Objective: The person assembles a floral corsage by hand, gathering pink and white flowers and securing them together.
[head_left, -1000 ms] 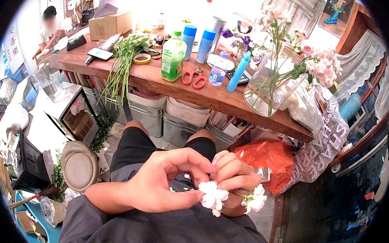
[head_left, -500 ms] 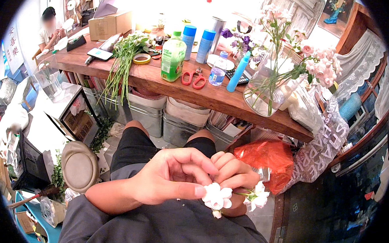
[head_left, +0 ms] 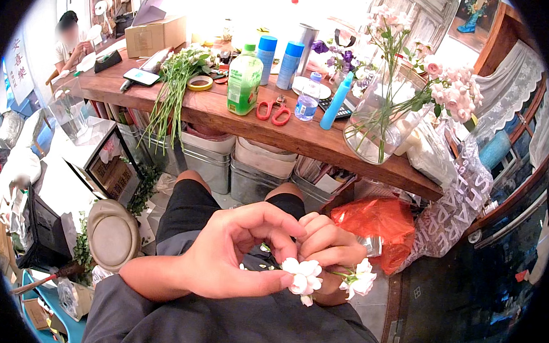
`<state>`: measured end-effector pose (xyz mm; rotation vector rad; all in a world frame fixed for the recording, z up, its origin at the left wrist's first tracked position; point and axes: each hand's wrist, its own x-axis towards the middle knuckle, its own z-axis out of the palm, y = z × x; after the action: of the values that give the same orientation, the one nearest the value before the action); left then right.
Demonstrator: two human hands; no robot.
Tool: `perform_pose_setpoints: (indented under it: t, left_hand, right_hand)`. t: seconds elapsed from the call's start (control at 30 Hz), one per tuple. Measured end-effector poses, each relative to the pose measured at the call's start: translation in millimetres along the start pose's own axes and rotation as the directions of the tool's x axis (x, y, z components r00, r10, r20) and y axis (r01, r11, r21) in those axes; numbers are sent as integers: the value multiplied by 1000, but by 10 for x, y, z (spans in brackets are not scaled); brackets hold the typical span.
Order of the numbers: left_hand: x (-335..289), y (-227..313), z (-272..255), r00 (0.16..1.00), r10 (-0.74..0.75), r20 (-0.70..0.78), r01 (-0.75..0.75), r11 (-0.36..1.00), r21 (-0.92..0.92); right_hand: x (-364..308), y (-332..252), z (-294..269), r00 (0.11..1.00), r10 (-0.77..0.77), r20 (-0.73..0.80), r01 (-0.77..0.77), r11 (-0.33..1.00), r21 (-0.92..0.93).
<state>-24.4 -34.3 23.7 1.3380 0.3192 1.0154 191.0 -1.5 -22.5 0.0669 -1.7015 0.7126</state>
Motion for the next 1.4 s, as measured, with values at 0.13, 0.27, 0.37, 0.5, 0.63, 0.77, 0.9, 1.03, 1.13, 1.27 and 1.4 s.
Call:
perform_pose_setpoints:
  t: [0.13, 0.27, 0.37, 0.5, 0.63, 0.77, 0.9, 1.03, 1.13, 1.27, 1.4]
  left_hand:
    - [-7, -30, -7, 1000, 13, -18, -13, 1000, 10]
    - [-8, -27, -6, 999, 26, -33, -25, 999, 41]
    - [-8, -23, 5, 999, -20, -35, 20, 1000, 2]
    - [20, -17, -20, 980, -201, -8, 194, 956, -220]
    - [30, -127, -9, 994, -76, -75, 58, 973, -221]
    - [23, -210, -47, 749, 662, -28, -498, 590, 635]
    - [-2, -122, -11, 719, 683, 130, -523, 409, 747]
    - [17, -143, 26, 759, 642, 108, -490, 454, 744]
    - [14, -171, 37, 773, 629, 85, -474, 482, 737]
    - [2, -164, 34, 773, 626, 107, -480, 466, 744]
    - [4, -172, 43, 762, 640, 102, -485, 459, 745]
  right_hand:
    - [18, 4, -13, 1000, -22, 14, 22, 1000, -10]
    - [0, 15, -27, 1000, -19, 14, 19, 1000, -15]
    - [24, -27, -34, 999, 6, 38, -5, 1000, -21]
    - [0, -5, -33, 1000, 14, 26, -14, 1000, -8]
    - [-9, -15, 129, 986, 56, -157, -71, 993, -90]
    - [14, -46, 230, 948, 106, -300, -127, 990, -52]
    - [6, -40, 230, 924, 143, -354, -183, 980, -84]
    - [-13, -19, 215, 931, 133, -341, -160, 986, -54]
    - [-10, -20, 226, 928, 137, -347, -158, 987, -35]
    - [-18, -13, 215, 929, 154, -335, -176, 984, -34]
    - [-20, -5, 214, 931, 131, -340, -151, 988, -34]
